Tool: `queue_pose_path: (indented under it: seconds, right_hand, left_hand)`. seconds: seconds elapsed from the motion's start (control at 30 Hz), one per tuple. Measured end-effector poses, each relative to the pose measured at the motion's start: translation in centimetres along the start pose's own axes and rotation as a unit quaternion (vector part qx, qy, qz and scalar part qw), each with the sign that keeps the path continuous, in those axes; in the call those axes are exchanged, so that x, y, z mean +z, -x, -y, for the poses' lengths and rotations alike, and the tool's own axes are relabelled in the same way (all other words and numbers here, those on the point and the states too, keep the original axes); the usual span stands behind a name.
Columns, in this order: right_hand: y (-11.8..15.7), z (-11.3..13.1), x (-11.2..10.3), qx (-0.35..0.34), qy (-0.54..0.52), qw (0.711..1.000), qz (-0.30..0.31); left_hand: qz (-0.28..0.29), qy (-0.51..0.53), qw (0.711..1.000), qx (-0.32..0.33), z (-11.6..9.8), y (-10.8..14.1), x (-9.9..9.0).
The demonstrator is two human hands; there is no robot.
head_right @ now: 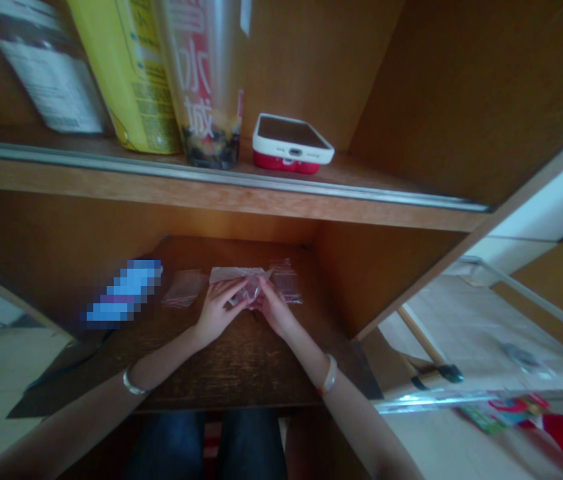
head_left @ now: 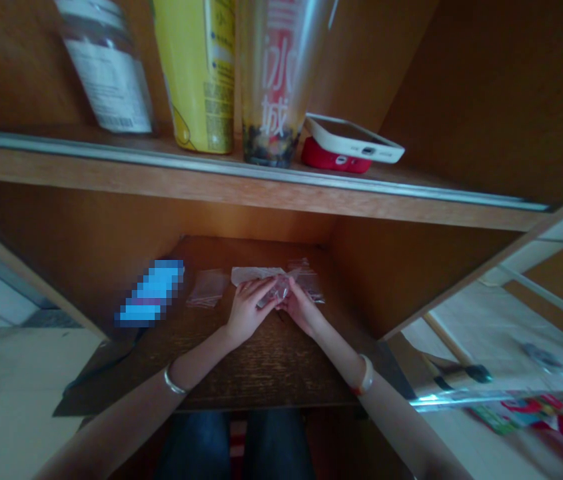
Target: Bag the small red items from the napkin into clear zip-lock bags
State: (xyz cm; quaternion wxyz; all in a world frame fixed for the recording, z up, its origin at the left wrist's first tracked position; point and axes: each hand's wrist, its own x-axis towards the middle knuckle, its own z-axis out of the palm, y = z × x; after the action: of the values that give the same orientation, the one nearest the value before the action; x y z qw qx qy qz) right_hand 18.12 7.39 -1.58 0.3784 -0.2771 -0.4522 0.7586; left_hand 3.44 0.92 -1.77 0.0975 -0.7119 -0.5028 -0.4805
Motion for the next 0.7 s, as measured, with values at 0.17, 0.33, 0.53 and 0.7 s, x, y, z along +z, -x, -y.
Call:
queue_pose_path:
  seconds: [0.17,0.33,0.53,0.7]
  right_hand:
    - [0.0,0.3,0.1,0.015,-0.054,0.998,-0.019]
    - [0.1,0.4,0.0,0.001,-0.073,0.997,-0.037]
    - [-0.4,0.1,-0.9,-0.017,-0.082,0.99,-0.118]
    - [-0.9,-0.1,-1.4,-0.085,-0.04,0.972,-0.217]
  left_hand:
    - [0.027,-0.013,1.0,0.0,0.0,0.0,0.1]
    - [0.042,-0.014,0.999,-0.007,-0.1,0.0,0.1]
    - [0.067,-0.013,0.996,-0.056,-0.3,0.0,0.1]
    - [0.11,-0.017,0.989,-0.092,0.0,0.2,0.3]
